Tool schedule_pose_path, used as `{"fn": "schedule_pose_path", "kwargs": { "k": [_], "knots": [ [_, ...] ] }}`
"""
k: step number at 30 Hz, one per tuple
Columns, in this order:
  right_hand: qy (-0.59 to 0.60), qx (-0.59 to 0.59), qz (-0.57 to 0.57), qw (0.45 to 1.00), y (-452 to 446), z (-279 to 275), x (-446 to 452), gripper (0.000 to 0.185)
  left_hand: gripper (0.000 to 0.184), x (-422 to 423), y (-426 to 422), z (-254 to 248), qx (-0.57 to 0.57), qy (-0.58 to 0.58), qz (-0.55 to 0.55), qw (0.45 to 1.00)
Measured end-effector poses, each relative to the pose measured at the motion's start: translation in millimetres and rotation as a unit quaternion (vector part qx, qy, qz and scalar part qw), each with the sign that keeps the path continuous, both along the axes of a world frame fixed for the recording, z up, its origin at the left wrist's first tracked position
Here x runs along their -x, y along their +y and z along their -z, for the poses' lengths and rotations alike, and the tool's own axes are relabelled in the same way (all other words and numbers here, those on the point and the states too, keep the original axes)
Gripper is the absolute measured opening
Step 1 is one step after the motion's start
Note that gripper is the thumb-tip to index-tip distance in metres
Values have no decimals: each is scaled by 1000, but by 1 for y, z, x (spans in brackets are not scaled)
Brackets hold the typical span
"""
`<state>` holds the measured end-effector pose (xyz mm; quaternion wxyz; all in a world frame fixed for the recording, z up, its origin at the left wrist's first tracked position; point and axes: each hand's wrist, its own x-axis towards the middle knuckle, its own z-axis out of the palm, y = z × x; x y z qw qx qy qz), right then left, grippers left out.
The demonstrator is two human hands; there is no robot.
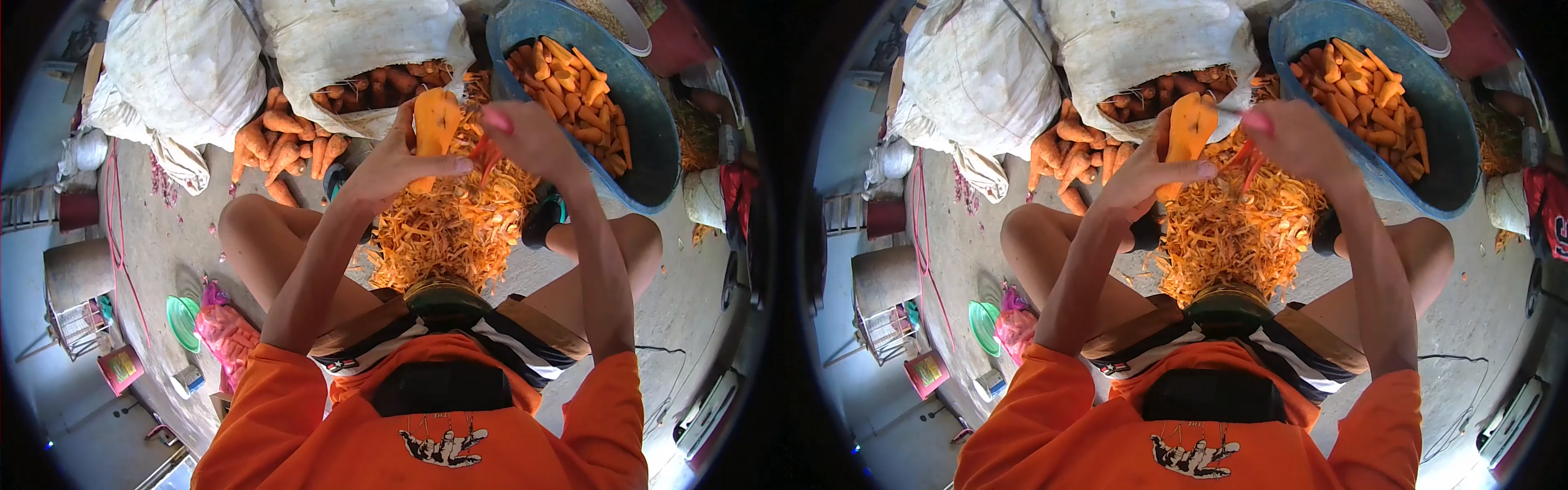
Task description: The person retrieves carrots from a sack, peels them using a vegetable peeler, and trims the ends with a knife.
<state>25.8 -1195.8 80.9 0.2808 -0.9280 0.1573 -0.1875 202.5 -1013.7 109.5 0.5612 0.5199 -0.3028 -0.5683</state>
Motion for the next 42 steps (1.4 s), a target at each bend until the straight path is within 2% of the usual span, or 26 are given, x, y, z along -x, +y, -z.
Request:
{"fn": "schedule_pose_path", "kwargs": {
  "k": [1,3,11,13,17,19,20,22,23,25,26,28,29,31,34,41,42],
  "knots": [
    [-2,-3,-1,1000,13,-6,-4,21,115,-2,0,0,-3,12,-5,1000],
    [81,-54,-76,992,33,-16,-11,21,114,-4,0,4,4,-1,-6,1000],
    [99,-50,-67,992,36,0,-17,21,108,-6,4,15,26,-57,-14,998],
    [86,20,-8,996,33,12,-21,21,103,-6,7,16,2,-78,-7,997],
    [79,56,47,994,21,25,-24,18,99,-6,5,17,-14,-68,2,998],
    [132,73,134,979,16,32,-27,17,99,-7,1,16,-62,-57,6,996],
    [131,75,133,979,-2,45,-26,17,99,-4,5,13,-60,-57,4,997],
    [213,18,236,948,-49,77,-11,24,98,2,14,3,-48,-56,126,989],
    [212,16,242,947,-54,68,-5,24,98,1,11,5,-48,-58,132,988],
    [257,40,200,945,-65,35,0,34,100,2,11,9,-25,-90,74,993],
    [258,43,193,946,-59,27,-1,34,101,-1,11,7,-24,-40,31,998],
    [108,42,137,984,-30,11,-3,32,101,-14,11,8,-24,-38,17,999],
    [107,42,133,984,-17,1,-5,32,100,-19,10,9,-27,-36,16,999],
    [85,-54,-30,994,12,-17,-10,30,100,-22,10,14,-8,-55,10,998],
    [90,-61,-85,990,40,-18,-14,26,107,-17,9,5,2,-54,-9,999],
    [75,-39,-53,995,50,-5,-20,20,104,-14,10,7,27,-106,-27,994],
    [67,-5,-27,997,49,0,-22,18,101,-15,10,8,2,-105,-16,994]
  ]
}}
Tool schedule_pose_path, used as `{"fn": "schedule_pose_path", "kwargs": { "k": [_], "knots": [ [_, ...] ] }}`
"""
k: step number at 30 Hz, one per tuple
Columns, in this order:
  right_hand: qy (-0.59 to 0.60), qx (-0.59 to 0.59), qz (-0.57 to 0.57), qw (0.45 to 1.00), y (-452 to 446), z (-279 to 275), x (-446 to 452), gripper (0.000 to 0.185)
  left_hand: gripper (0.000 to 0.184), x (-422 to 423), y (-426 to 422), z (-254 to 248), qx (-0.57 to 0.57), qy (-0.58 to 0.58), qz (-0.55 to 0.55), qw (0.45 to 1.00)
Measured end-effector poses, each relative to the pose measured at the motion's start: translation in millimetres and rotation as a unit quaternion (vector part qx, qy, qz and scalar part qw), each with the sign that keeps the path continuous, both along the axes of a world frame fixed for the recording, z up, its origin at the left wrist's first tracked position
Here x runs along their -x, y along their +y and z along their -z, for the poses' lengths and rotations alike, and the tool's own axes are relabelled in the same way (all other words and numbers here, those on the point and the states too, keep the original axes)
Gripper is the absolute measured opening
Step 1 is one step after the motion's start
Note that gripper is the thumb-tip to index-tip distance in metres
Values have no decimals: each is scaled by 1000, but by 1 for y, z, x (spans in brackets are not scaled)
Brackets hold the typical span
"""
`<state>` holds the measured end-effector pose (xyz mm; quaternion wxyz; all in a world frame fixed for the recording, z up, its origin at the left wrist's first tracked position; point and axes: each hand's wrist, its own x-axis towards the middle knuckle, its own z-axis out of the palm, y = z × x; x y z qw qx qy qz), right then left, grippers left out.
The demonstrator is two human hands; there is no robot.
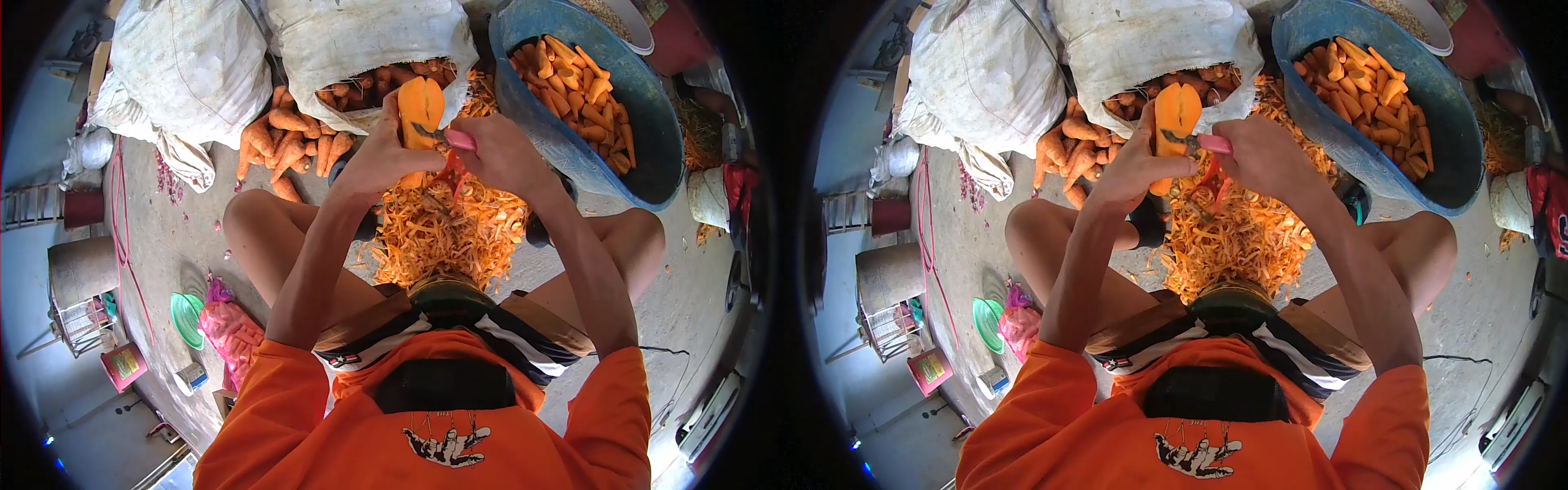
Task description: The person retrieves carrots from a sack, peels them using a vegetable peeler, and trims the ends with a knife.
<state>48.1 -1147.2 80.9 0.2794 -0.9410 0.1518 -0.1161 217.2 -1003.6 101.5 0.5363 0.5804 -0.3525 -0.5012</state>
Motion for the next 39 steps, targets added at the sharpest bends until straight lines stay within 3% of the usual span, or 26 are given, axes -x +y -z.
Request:
{"fn": "schedule_pose_path", "kwargs": {
  "k": [5,7,11,13,14,16,17,19,20,21,23,26,30,33,35,39],
  "knots": [
    [-15,88,74,993,-12,14,-3,15,95,7,-1,4,-31,54,-4,998],
    [45,101,150,982,-22,18,-5,16,94,8,-3,4,-56,103,-7,993],
    [56,126,147,980,-43,49,-8,24,92,-1,-8,8,-72,170,6,983],
    [128,165,172,963,-86,88,-1,34,86,2,3,2,-63,216,106,969],
    [125,164,178,962,-105,83,7,34,86,8,7,-3,-64,211,111,969],
    [194,-42,242,950,-132,58,25,41,92,16,12,-10,-51,119,89,988],
    [197,-41,241,950,-126,41,27,41,92,12,10,-9,-50,122,88,987],
    [98,64,219,969,-94,8,22,40,99,-2,5,-7,-8,77,1,997],
    [9,78,180,981,-85,18,19,34,100,-7,4,-7,-10,80,-5,997],
    [7,76,178,981,-71,11,16,34,100,-8,5,-7,-11,78,-7,997],
    [-38,-38,68,996,-39,-8,6,25,96,-5,3,-4,0,6,-12,1000],
    [-20,25,46,998,-20,-10,-2,21,94,6,3,-12,21,-25,12,999],
    [-51,15,32,998,-25,8,-8,21,95,11,-1,-13,27,-114,21,993],
    [22,52,49,997,-52,44,-3,25,95,8,3,-7,3,-82,28,996],
    [149,36,200,968,-87,78,8,32,96,10,8,-14,30,-52,103,993],
    [207,-6,206,956,-108,39,18,38,98,11,12,-20,9,70,74,995]
  ]
}}
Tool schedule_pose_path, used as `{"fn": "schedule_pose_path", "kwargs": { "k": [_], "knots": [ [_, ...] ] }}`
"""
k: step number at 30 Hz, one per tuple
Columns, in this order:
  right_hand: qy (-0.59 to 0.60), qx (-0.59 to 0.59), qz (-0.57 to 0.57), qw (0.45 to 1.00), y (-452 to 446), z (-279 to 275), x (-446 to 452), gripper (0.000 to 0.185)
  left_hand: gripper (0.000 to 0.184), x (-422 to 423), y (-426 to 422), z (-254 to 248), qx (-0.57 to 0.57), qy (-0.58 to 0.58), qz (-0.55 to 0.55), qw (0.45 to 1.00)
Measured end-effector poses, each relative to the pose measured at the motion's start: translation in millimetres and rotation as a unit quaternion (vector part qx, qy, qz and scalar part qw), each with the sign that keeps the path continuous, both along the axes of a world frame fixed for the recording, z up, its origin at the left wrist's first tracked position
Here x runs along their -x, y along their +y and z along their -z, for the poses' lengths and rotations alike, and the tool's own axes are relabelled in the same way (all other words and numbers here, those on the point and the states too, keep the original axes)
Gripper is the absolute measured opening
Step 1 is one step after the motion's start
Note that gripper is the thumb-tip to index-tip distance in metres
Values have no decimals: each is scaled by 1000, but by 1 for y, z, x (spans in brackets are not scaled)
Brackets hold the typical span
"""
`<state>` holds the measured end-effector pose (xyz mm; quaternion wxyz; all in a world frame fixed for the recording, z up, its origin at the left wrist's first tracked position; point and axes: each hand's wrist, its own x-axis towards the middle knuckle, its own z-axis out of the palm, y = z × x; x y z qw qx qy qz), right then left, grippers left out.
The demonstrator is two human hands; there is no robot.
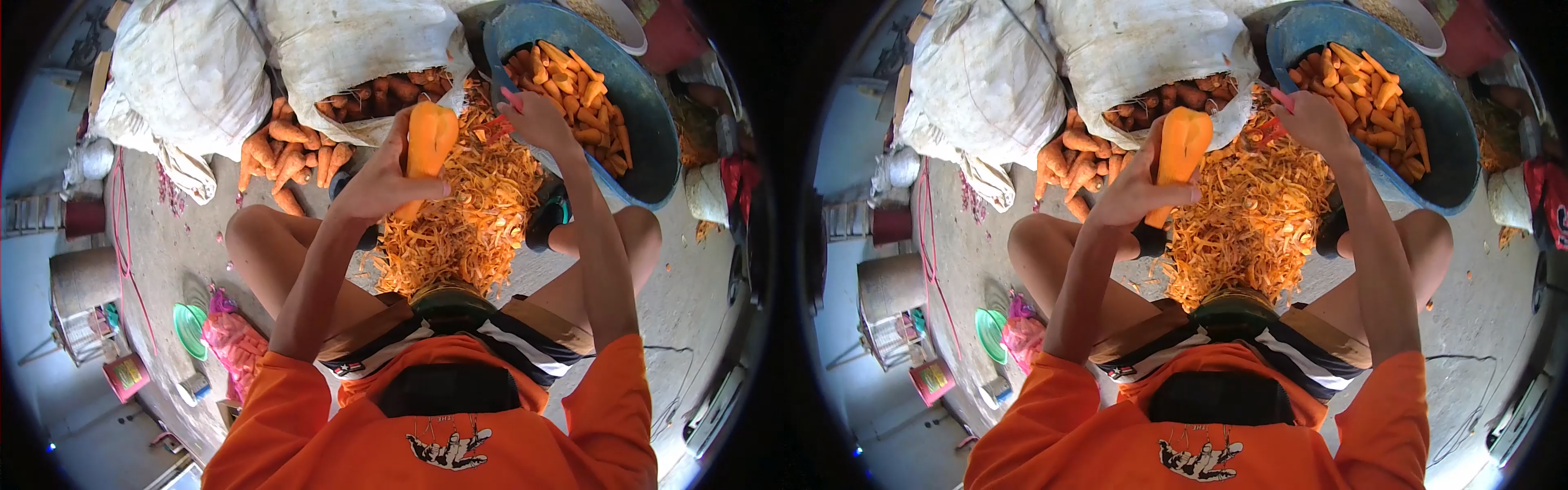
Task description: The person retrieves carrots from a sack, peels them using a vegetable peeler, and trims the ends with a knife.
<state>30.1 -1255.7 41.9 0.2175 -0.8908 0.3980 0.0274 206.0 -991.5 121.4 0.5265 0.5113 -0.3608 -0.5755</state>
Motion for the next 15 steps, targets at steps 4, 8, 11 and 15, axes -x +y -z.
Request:
{"fn": "schedule_pose_path", "kwargs": {
  "k": [4,8,11,15],
  "knots": [
    [-174,-31,-94,980,67,-62,-9,30,106,-12,-5,2,-4,-68,-59,996],
    [-211,-94,-184,955,106,-72,-13,22,104,-6,-10,-5,36,-84,-83,992],
    [-229,-66,-205,949,114,-64,-14,19,102,-2,-12,-6,52,-92,-83,991],
    [-232,-39,-206,950,115,-65,-13,19,101,-4,-13,-5,50,-115,-85,988]
  ]
}}
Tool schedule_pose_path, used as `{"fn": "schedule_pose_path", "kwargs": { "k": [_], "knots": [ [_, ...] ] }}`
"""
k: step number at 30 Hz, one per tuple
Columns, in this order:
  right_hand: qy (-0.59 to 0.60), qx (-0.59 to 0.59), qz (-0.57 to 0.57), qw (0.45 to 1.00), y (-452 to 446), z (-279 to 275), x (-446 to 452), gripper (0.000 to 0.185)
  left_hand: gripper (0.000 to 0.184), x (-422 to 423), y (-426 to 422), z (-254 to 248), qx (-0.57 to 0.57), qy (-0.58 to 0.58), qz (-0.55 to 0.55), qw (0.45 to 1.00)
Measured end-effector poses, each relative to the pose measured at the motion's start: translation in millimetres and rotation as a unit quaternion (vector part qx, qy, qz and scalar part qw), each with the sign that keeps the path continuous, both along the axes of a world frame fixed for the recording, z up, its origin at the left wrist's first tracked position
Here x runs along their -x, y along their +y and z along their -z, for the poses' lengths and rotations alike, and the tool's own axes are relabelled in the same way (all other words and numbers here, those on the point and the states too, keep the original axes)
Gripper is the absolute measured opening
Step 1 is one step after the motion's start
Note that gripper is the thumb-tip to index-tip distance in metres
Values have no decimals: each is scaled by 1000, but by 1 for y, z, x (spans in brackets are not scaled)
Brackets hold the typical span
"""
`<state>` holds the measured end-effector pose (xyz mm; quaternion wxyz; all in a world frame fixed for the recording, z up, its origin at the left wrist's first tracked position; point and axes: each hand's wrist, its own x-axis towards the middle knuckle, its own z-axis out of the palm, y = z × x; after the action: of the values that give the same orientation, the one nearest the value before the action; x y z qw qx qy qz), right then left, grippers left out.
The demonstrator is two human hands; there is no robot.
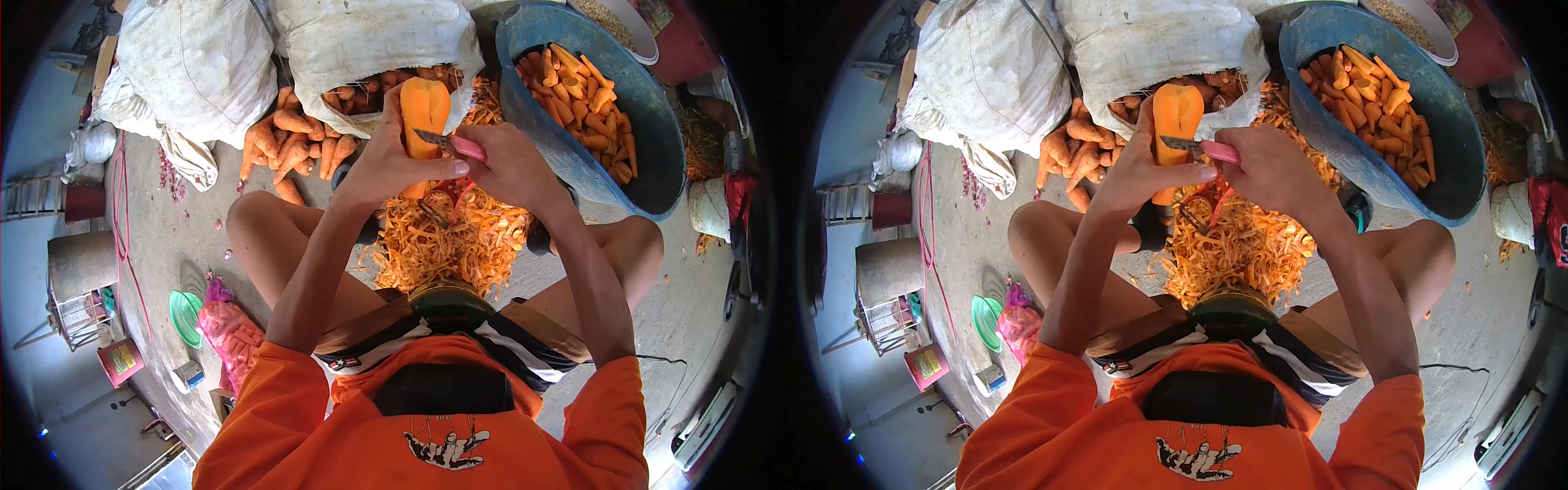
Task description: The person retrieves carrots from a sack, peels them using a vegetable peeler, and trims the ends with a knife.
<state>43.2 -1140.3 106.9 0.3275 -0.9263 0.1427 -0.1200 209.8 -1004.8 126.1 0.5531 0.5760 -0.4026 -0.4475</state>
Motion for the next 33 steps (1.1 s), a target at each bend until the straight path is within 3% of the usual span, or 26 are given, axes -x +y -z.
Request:
{"fn": "schedule_pose_path", "kwargs": {
  "k": [7,13,15,20,22,25,27,29,33],
  "knots": [
    [17,-26,-4,1000,-3,0,3,23,104,0,1,-1,-8,6,15,1000],
    [18,21,40,999,-6,11,-2,24,93,5,4,2,-46,14,6,999],
    [-16,33,38,999,-6,15,-1,24,89,12,1,4,41,-82,-43,995],
    [19,23,38,999,-4,13,-4,22,93,1,6,-1,-40,7,25,999],
    [21,29,40,999,-7,17,-4,22,96,3,4,4,19,-146,7,989],
    [-2,-8,0,1000,-7,7,-5,17,99,-5,-1,8,27,-135,18,990],
    [163,-185,-20,969,-3,-20,-7,28,101,-10,-2,10,14,-152,-8,988],
    [160,-248,-40,955,-6,-15,-3,34,102,-17,-2,13,3,-166,-32,986],
    [119,-370,-78,918,-15,9,0,44,101,-22,2,3,28,-140,23,989]
  ]
}}
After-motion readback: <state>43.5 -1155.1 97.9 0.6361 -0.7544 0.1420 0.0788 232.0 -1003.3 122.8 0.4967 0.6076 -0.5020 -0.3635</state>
